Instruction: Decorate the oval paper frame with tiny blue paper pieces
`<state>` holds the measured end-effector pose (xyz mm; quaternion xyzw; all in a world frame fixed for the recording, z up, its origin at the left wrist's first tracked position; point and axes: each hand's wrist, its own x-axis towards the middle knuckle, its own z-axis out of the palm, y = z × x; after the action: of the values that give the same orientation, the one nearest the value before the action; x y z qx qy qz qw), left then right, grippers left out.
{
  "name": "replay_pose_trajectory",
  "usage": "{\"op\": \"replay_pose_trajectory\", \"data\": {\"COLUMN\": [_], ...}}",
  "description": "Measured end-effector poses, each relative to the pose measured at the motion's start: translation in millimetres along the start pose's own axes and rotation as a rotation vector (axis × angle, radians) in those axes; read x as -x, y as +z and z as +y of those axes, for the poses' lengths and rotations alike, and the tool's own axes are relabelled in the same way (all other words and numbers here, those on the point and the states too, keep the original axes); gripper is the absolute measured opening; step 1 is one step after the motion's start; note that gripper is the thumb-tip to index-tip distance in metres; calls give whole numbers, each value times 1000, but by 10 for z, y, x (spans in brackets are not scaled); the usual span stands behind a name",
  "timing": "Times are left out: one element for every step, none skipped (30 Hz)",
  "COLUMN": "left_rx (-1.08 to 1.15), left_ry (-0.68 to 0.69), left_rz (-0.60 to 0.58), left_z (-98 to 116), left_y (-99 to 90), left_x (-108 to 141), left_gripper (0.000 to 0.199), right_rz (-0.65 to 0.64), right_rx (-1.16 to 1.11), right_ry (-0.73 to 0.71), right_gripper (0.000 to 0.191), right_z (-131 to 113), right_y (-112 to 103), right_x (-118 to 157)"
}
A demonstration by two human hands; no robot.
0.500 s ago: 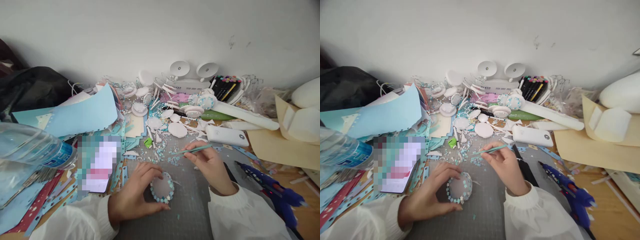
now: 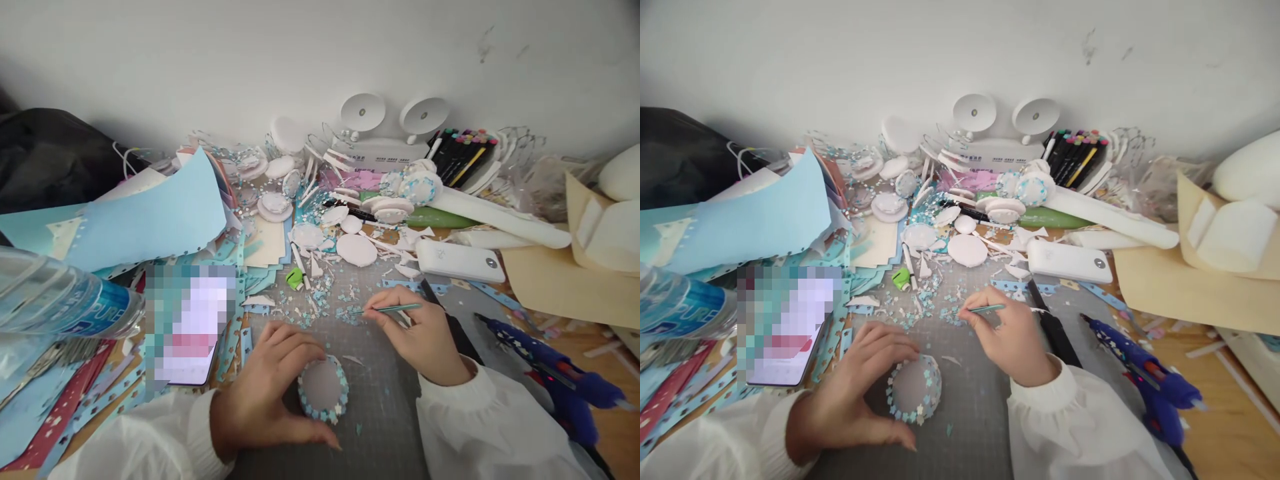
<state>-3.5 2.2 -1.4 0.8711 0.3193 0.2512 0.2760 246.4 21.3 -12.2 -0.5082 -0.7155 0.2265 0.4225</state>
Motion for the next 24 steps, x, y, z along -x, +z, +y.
{"op": "replay_pose_trajectory", "data": {"left_rx": [-4,-2,9,27,49,70,90,109,126,140,153,163,168,170,172,174,175,174,174,174,177,182,188,193], "left_ry": [-2,-2,-1,-4,-10,-24,-40,-59,-75,-86,-96,-112,-128,-145,-156,-164,-167,-168,-169,-172,-175,-178,-183,-188], "left_rz": [0,6,17,33,59,93,135,177,223,264,295,314,328,338,345,350,357,363,368,374,381,388,393,393], "left_z": [-4,-9,-15,-22,-29,-34,-39,-41,-40,-38,-34,-27,-20,-13,-6,0,4,5,3,-1,-7,-14,-22,-29], "left_y": [-4,-9,-14,-17,-18,-18,-16,-12,-7,-3,1,3,3,1,-2,-6,-11,-14,-16,-17,-16,-14,-11,-8], "left_x": [4,12,23,37,52,66,78,88,94,96,97,95,94,92,92,91,91,92,92,92,92,91,90,89], "left_gripper": [71,73,74,69,58,44,28,17,13,13,12,11,10,11,13,15,18,20,21,21,21,20,19,18], "right_rz": [0,0,-3,-9,-15,-20,-26,-34,-43,-55,-63,-67,-64,-57,-48,-36,-25,-14,0,14,28,46,70,97], "right_rx": [13,17,16,15,15,15,15,19,30,45,63,82,100,111,116,116,110,97,77,54,29,1,-28,-58], "right_ry": [-16,-31,-43,-51,-57,-62,-66,-72,-80,-91,-105,-117,-128,-135,-142,-146,-148,-148,-142,-126,-101,-72,-41,-10], "right_gripper": [10,10,10,10,11,11,11,11,10,10,9,9,9,9,8,8,8,9,10,10,11,12,13,13], "right_z": [-1,-1,-1,1,4,9,16,23,31,38,43,46,46,43,38,31,23,14,4,-5,-15,-24,-34,-43], "right_y": [7,14,21,27,32,36,39,41,44,47,51,57,63,70,77,82,87,89,89,87,82,77,70,65], "right_x": [1,2,3,4,5,6,8,10,13,16,20,24,28,32,35,36,35,33,29,23,16,9,1,-7]}}
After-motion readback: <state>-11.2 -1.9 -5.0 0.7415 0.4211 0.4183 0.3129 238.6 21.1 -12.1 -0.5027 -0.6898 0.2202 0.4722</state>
